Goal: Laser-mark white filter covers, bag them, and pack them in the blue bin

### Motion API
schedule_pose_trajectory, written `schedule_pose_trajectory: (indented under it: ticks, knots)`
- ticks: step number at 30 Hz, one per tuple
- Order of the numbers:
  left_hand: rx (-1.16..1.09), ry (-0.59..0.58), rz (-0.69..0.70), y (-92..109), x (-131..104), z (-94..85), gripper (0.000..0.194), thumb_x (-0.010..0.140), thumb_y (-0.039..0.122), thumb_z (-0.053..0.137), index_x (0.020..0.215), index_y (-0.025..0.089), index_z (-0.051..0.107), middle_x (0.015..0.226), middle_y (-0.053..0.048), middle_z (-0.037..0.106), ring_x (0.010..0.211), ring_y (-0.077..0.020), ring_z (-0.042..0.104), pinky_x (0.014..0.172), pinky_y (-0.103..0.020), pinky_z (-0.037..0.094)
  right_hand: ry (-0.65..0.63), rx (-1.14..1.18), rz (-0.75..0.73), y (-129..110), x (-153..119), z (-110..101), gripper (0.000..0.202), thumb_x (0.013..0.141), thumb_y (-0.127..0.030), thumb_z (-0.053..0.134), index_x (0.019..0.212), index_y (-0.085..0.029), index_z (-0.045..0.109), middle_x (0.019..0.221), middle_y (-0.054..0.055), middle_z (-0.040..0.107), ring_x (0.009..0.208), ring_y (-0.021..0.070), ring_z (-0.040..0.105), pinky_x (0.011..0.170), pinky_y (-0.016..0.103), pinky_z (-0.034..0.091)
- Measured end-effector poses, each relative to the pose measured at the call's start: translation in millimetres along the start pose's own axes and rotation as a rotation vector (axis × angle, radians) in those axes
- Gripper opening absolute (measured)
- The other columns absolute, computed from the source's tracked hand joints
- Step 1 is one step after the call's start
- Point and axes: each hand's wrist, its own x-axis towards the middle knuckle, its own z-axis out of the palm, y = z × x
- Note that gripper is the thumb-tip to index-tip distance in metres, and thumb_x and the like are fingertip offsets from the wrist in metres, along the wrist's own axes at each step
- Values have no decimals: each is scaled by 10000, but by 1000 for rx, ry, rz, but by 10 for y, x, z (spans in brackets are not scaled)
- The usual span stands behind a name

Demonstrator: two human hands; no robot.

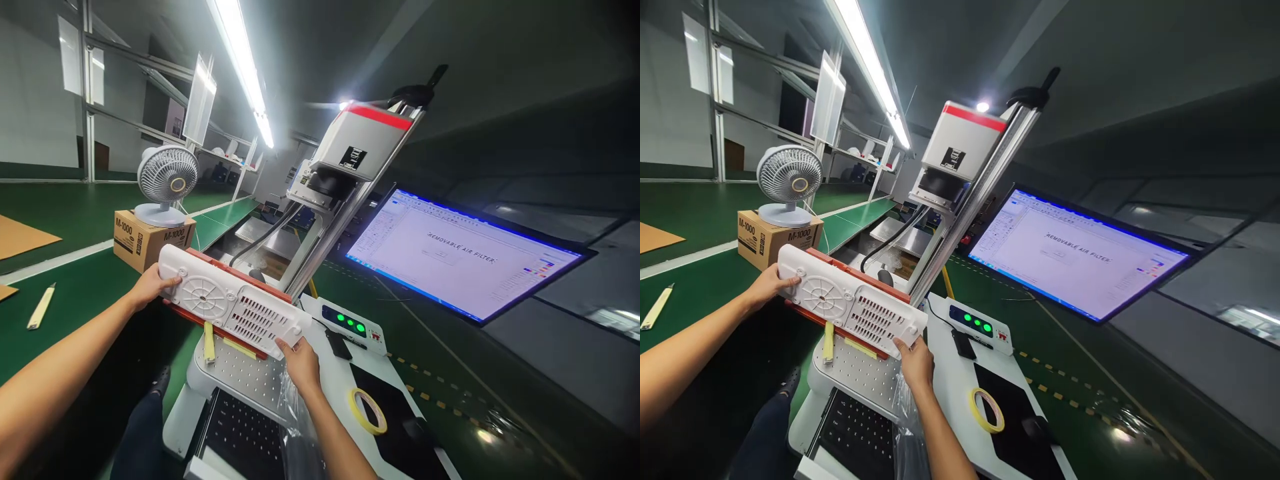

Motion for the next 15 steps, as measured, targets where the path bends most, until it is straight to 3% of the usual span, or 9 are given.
schedule_pose_trajectory:
  ticks: [4,10,13,15]
  knots:
    - [-31,11,2,21,-327,-145,808,582,652,1005,1145,144,726,1160,-163,820,996,-330,762,859,-430,621,-14,31,-7,-60,-306,-149,419,847,-542,699,1112,-226,769,1114,121,847,1042,349,793,846,385,575]
    - [-102,113,6,277,-1138,-299,764,578,624,1023,1101,192,672,1061,-89,814,935,-282,739,857,-394,618,33,99,-46,-128,-1034,-650,506,811,-704,698,1023,-255,796,1083,136,849,1053,393,789,845,409,586]
    - [-117,168,3,364,-1543,-345,768,525,631,1032,1080,239,673,1090,-80,823,995,-313,745,913,-423,630,132,109,-40,-109,-1386,-936,539,755,-772,748,900,-257,819,1001,155,848,1014,415,787,846,429,588]
    - [-85,216,-10,402,-1782,-348,760,487,656,1025,1047,268,689,1075,-79,828,1044,-371,748,975,-507,633,201,101,-54,-67,-1600,-1117,568,734,-806,776,847,-253,837,959,169,843,976,421,784,841,440,593]
